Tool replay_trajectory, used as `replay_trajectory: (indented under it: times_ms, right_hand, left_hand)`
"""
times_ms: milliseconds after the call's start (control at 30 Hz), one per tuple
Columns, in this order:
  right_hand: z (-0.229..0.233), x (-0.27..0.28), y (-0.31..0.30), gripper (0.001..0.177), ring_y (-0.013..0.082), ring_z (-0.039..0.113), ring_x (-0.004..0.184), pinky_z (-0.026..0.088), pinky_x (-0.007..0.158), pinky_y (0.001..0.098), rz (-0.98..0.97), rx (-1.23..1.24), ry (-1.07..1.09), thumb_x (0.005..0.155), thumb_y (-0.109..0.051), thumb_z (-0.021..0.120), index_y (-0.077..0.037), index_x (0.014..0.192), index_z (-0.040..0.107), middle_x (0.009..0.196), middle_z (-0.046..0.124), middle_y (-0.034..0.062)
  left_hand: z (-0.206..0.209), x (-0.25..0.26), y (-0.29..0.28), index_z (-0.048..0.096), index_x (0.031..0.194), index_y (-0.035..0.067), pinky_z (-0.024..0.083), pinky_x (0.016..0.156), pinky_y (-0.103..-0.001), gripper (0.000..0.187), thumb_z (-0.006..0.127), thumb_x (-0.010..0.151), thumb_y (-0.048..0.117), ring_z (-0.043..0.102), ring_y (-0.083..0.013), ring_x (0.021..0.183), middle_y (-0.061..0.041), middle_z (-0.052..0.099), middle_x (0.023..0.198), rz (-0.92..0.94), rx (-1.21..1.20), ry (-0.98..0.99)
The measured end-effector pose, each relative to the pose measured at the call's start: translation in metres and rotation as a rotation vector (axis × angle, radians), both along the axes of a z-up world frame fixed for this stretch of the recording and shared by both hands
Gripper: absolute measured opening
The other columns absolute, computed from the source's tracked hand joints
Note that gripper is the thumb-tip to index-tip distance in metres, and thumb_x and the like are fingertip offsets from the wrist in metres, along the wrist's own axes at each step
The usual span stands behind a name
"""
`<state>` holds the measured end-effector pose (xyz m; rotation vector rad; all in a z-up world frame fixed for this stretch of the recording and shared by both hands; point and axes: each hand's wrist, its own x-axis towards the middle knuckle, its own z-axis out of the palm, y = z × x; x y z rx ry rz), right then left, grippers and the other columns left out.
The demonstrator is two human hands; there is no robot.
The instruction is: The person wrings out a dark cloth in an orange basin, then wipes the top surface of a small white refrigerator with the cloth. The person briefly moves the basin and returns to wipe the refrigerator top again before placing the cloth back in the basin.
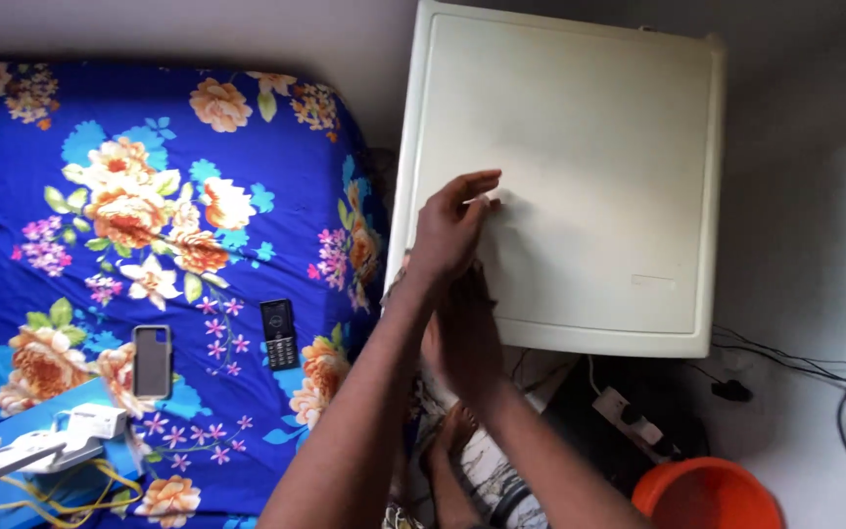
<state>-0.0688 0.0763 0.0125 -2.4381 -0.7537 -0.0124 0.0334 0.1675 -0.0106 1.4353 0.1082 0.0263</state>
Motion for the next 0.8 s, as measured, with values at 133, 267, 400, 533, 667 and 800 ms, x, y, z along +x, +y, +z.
replay_trajectory:
  times_ms: [133, 267, 400, 533, 667, 800]
  right_hand:
    - [-0.004, 0.028, 0.013, 0.066, 0.0447, 0.028, 0.149, 0.021, 0.124, 0.0546, -0.043, -0.180, -0.021, 0.100, -0.020, 0.054, 0.009, 0.152, 0.027, 0.157, 0.033, 0.0303]
    - [-0.013, 0.046, 0.018, 0.072, 0.0349, 0.012, 0.156, 0.011, 0.126, 0.0533, -0.103, -0.365, -0.053, 0.102, -0.021, 0.051, 0.004, 0.159, 0.016, 0.167, 0.020, 0.0241]
    - [-0.044, 0.060, 0.011, 0.070, 0.0311, 0.012, 0.161, 0.013, 0.128, 0.0536, -0.154, -0.455, -0.122, 0.106, -0.019, 0.051, -0.004, 0.165, 0.017, 0.173, 0.016, 0.0194]
    - [-0.045, 0.086, -0.004, 0.062, 0.0317, 0.017, 0.161, 0.017, 0.128, 0.0558, -0.245, -0.419, -0.177, 0.110, -0.022, 0.053, -0.018, 0.166, 0.026, 0.174, 0.018, 0.0155]
    - [-0.024, 0.084, -0.031, 0.055, 0.0378, 0.020, 0.159, 0.018, 0.127, 0.0604, -0.361, -0.228, -0.109, 0.111, -0.027, 0.052, -0.023, 0.163, 0.034, 0.172, 0.022, 0.0177]
    - [-0.018, 0.045, -0.050, 0.056, 0.0417, 0.020, 0.158, 0.018, 0.125, 0.0636, -0.357, -0.200, -0.100, 0.110, -0.028, 0.046, -0.020, 0.164, 0.034, 0.171, 0.023, 0.0210]
  left_hand:
    - [0.023, -0.023, 0.027, 0.068, 0.130, 0.002, 0.055, 0.105, -0.035, 0.034, 0.052, 0.100, 0.003, 0.072, -0.0218, 0.119, -0.014, 0.076, 0.128, 0.083, 0.161, 0.032]
    - [0.027, -0.037, 0.038, 0.071, 0.125, 0.005, 0.055, 0.107, -0.037, 0.035, 0.051, 0.097, 0.000, 0.072, -0.0273, 0.122, -0.017, 0.072, 0.132, 0.147, 0.380, -0.062]
    - [0.027, -0.041, 0.035, 0.068, 0.126, 0.005, 0.050, 0.110, -0.041, 0.039, 0.051, 0.093, -0.005, 0.059, -0.0360, 0.135, -0.021, 0.060, 0.146, 0.152, 0.496, -0.167]
    - [0.017, -0.056, 0.040, 0.070, 0.124, 0.007, 0.046, 0.112, -0.045, 0.038, 0.055, 0.091, -0.005, 0.056, -0.0384, 0.134, -0.023, 0.056, 0.146, 0.275, 0.643, -0.152]
    - [0.021, -0.072, 0.041, 0.067, 0.127, 0.008, 0.046, 0.115, -0.044, 0.052, 0.046, 0.084, -0.013, 0.057, -0.0350, 0.136, -0.019, 0.058, 0.149, 0.196, 0.642, -0.122]
    - [0.013, -0.083, 0.034, 0.067, 0.129, 0.008, 0.040, 0.121, -0.045, 0.058, 0.044, 0.083, -0.018, 0.051, -0.0341, 0.143, -0.018, 0.056, 0.150, 0.190, 0.689, -0.087]
